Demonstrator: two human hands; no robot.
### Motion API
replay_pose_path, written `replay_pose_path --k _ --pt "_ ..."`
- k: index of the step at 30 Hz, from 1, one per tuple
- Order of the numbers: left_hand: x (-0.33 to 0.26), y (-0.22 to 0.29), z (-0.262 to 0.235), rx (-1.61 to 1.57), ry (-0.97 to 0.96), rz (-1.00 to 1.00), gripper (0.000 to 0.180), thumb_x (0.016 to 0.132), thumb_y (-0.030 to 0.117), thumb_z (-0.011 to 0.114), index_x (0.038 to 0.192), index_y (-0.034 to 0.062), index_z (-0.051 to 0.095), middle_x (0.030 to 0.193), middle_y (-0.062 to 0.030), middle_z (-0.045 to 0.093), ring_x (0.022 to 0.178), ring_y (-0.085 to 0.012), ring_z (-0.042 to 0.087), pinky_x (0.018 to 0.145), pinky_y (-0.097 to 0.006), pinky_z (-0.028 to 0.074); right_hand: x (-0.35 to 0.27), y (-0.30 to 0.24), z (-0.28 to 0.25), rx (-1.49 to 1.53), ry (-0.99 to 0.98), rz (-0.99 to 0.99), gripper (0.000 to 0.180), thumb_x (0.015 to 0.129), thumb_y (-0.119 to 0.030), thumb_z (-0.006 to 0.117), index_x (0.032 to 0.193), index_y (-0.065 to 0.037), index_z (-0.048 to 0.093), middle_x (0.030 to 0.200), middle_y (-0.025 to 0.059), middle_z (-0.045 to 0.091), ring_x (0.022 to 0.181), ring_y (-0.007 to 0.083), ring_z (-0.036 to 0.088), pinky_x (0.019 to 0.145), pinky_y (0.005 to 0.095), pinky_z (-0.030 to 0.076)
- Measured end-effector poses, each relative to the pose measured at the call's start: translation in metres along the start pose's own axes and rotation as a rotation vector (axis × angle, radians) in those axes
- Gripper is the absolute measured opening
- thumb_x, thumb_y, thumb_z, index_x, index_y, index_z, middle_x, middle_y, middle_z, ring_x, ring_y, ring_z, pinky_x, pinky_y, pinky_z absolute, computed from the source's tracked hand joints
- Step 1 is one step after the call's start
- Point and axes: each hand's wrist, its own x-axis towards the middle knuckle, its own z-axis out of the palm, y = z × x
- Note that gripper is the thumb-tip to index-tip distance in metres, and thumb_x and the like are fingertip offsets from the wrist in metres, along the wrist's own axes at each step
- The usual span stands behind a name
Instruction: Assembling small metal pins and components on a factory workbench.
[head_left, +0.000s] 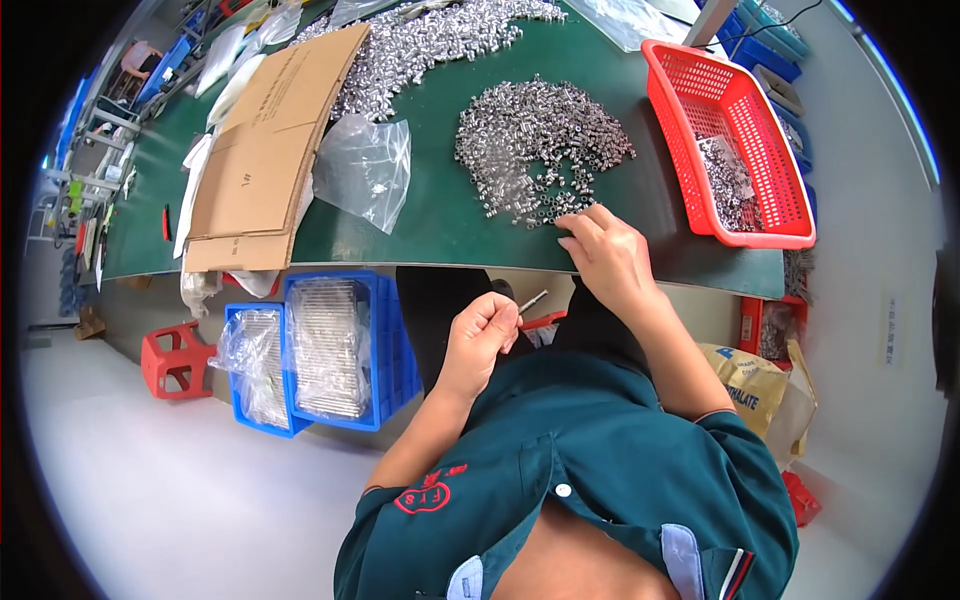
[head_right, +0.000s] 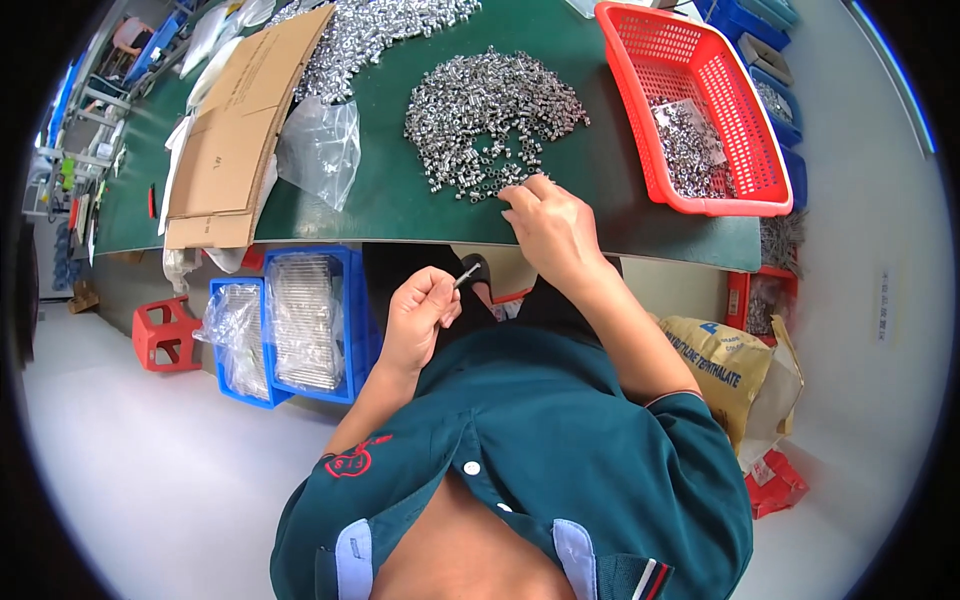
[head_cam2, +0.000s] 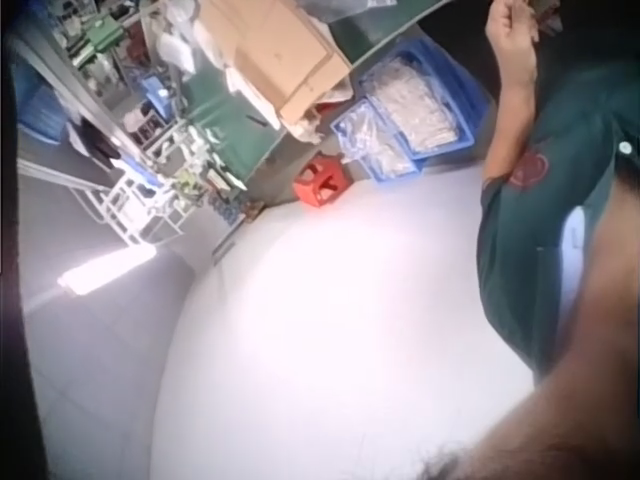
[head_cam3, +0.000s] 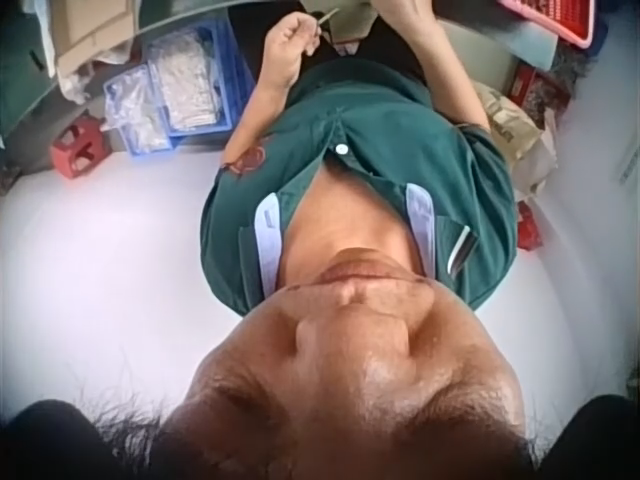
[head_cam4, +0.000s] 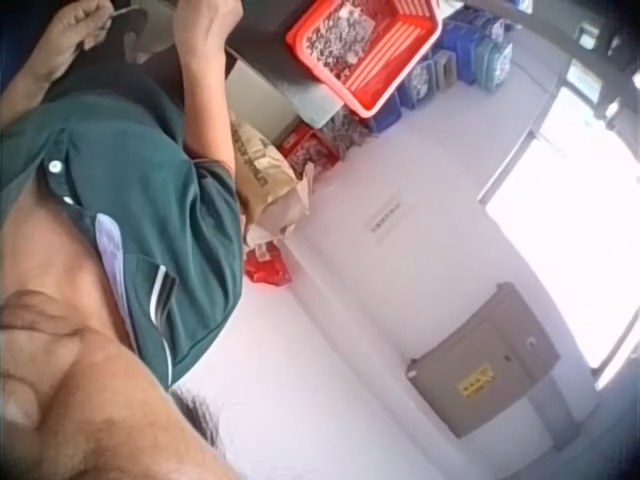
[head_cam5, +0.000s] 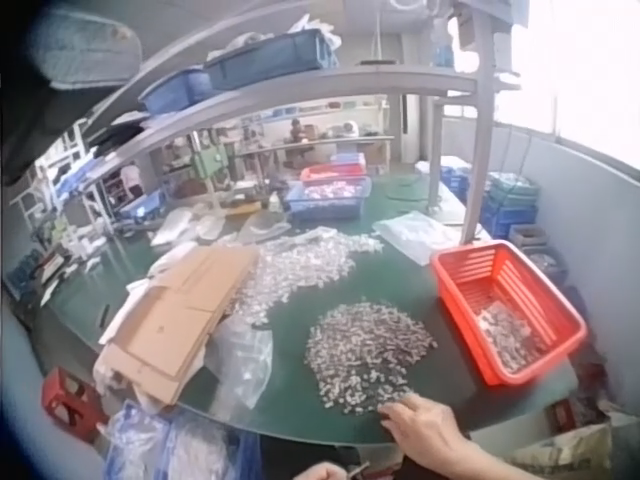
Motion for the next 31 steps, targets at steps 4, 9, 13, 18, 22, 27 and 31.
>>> replay_pose_path --k 4,9,13,18,22,27,31 --pt "-0.002 0.001 -0.002 -0.013 0.008 -0.013 0.019 0.092 0.016 0.054 0.079 0.0027 0.052 0.062 0.0012 0.044 0.055 -0.0068 0.038 0.053 -0.021 0.034 0.001 0.000 -0.003 0.038 -0.050 0.070 0.016 0.073 -0.008 0.067 0.087 -0.007 0.061 0.082 0.0097 0.058 0.073 0.0297 0.060 0.063 0.0384 0.050" --pt "0.001 0.000 -0.002 -0.013 0.005 -0.006 0.019 0.093 0.016 0.054 0.079 0.0026 0.052 0.063 0.0012 0.044 0.055 -0.0066 0.038 0.053 -0.021 0.034 0.000 0.001 -0.004 0.057 -0.046 0.068 0.014 0.074 -0.008 0.067 0.086 -0.006 0.060 0.082 0.0098 0.059 0.072 0.0308 0.060 0.063 0.0387 0.050" --pt "0.001 -0.001 -0.002 -0.028 0.002 -0.012 0.019 0.093 0.016 0.054 0.080 0.0024 0.052 0.064 0.0012 0.044 0.056 -0.0065 0.038 0.054 -0.021 0.034 0.000 0.003 -0.001 -0.008 -0.007 0.000 0.012 0.075 -0.006 0.066 0.085 -0.005 0.060 0.080 0.0105 0.058 0.069 0.0305 0.059 0.061 0.0364 0.049" --pt "0.003 -0.001 -0.002 -0.026 0.019 0.017 0.019 0.093 0.017 0.053 0.081 0.0024 0.052 0.064 0.0013 0.045 0.056 -0.0063 0.039 0.054 -0.021 0.034 -0.003 0.000 -0.001 -0.050 -0.026 0.003 0.012 0.075 -0.004 0.065 0.087 -0.004 0.061 0.078 0.0110 0.058 0.067 0.0279 0.060 0.060 0.0341 0.049" --pt "0.005 -0.002 -0.002 -0.021 0.021 0.012 0.019 0.093 0.017 0.053 0.081 0.0024 0.052 0.064 0.0014 0.045 0.056 -0.0063 0.040 0.054 -0.021 0.034 -0.014 -0.012 -0.008 0.626 -0.156 0.324 0.008 0.079 -0.004 0.065 0.085 -0.002 0.060 0.073 0.0055 0.060 0.066 0.0152 0.060 0.060 0.0264 0.048" --pt "0.005 0.000 0.004 0.011 0.023 0.017 0.019 0.093 0.018 0.053 0.082 0.0030 0.053 0.065 0.0015 0.046 0.056 -0.0065 0.040 0.054 -0.021 0.034 -0.023 -0.019 -0.016 0.932 -0.302 0.449 0.013 0.077 -0.002 0.070 0.086 0.000 0.060 0.073 0.0008 0.060 0.067 0.0053 0.055 0.062 0.0222 0.047" --pt "0.004 0.000 0.004 0.069 0.007 0.008 0.019 0.093 0.018 0.054 0.082 0.0033 0.053 0.066 0.0011 0.048 0.057 -0.0066 0.041 0.054 -0.021 0.035 -0.023 -0.023 -0.019 0.845 -0.306 0.353 0.014 0.076 -0.003 0.071 0.086 -0.001 0.061 0.074 0.0018 0.061 0.067 0.0066 0.056 0.063 0.0227 0.048"
